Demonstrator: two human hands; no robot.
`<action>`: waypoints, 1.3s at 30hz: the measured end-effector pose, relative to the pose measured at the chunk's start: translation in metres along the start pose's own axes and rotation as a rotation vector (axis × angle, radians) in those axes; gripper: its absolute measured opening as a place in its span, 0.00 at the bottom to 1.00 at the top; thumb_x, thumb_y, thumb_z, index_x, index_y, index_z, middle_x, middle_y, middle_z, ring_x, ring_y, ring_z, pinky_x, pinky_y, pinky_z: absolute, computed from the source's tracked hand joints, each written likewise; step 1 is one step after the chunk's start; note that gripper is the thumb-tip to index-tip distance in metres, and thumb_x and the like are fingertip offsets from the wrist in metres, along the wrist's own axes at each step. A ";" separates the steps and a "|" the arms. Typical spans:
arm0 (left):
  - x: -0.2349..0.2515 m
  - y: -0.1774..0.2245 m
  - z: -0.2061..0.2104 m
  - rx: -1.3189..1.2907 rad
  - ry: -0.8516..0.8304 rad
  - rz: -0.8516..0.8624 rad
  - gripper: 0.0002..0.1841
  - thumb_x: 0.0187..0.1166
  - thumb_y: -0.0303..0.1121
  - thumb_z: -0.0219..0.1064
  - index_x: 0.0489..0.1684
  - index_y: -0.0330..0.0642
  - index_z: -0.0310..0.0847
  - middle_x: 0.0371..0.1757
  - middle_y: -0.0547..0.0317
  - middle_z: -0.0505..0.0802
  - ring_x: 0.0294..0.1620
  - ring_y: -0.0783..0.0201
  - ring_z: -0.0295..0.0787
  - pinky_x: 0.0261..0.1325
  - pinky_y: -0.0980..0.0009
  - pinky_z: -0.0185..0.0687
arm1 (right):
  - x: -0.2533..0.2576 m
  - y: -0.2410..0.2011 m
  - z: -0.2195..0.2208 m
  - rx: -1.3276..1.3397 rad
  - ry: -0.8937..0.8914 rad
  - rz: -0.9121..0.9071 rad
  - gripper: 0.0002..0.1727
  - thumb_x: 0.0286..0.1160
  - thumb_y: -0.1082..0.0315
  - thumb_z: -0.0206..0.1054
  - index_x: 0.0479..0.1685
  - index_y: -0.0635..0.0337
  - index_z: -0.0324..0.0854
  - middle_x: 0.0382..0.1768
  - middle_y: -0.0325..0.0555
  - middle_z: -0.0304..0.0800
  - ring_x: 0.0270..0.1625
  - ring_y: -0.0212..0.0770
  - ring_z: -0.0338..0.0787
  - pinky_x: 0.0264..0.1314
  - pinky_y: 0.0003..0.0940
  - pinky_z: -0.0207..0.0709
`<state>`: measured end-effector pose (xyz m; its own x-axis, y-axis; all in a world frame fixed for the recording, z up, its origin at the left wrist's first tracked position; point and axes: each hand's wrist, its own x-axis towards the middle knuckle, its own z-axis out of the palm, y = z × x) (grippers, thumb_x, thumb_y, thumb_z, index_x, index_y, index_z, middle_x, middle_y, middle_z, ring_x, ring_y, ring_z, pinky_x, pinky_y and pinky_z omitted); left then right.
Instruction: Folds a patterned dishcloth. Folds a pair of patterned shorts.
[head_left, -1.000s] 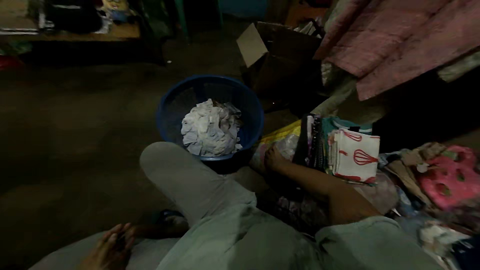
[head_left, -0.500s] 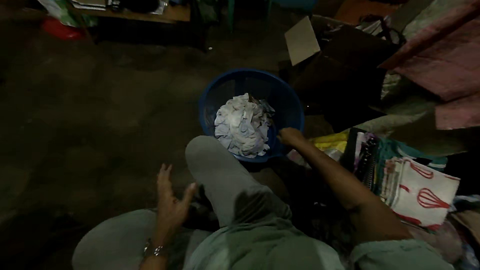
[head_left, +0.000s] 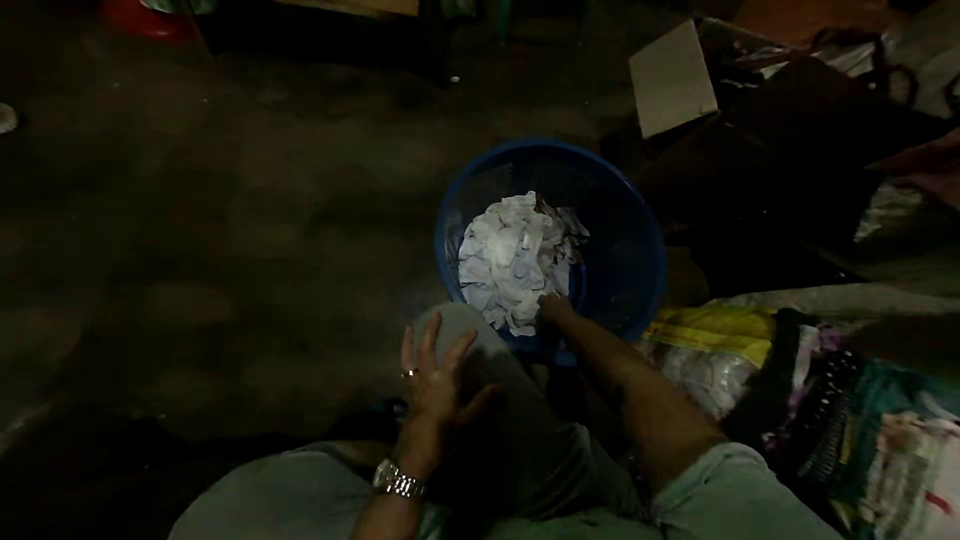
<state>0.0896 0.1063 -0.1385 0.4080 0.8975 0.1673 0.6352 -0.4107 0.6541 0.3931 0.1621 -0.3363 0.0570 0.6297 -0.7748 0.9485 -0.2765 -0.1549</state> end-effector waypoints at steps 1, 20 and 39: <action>-0.001 -0.001 0.000 -0.008 0.012 0.003 0.38 0.62 0.61 0.74 0.72 0.50 0.82 0.86 0.22 0.64 0.84 0.10 0.46 0.80 0.21 0.44 | 0.004 0.000 0.004 -0.007 -0.016 0.018 0.30 0.86 0.61 0.59 0.83 0.69 0.67 0.86 0.68 0.64 0.89 0.67 0.60 0.89 0.68 0.47; 0.009 0.028 -0.075 -0.238 -0.274 -0.200 0.30 0.84 0.43 0.66 0.80 0.34 0.71 0.83 0.38 0.74 0.85 0.41 0.65 0.86 0.44 0.57 | -0.264 -0.066 -0.210 0.648 0.354 -0.811 0.15 0.78 0.77 0.66 0.62 0.67 0.81 0.51 0.50 0.89 0.45 0.34 0.89 0.52 0.33 0.85; -0.026 0.073 -0.129 -0.369 -0.019 -0.201 0.15 0.91 0.32 0.55 0.57 0.30 0.84 0.55 0.47 0.87 0.51 0.67 0.83 0.57 0.72 0.78 | -0.392 -0.160 -0.241 0.807 0.944 -1.187 0.10 0.75 0.78 0.66 0.53 0.68 0.83 0.45 0.39 0.90 0.42 0.25 0.89 0.49 0.23 0.85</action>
<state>0.0408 0.0741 -0.0005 0.3141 0.9494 -0.0015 0.4271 -0.1399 0.8933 0.2943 0.1342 0.1399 -0.0759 0.8389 0.5389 0.2361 0.5402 -0.8077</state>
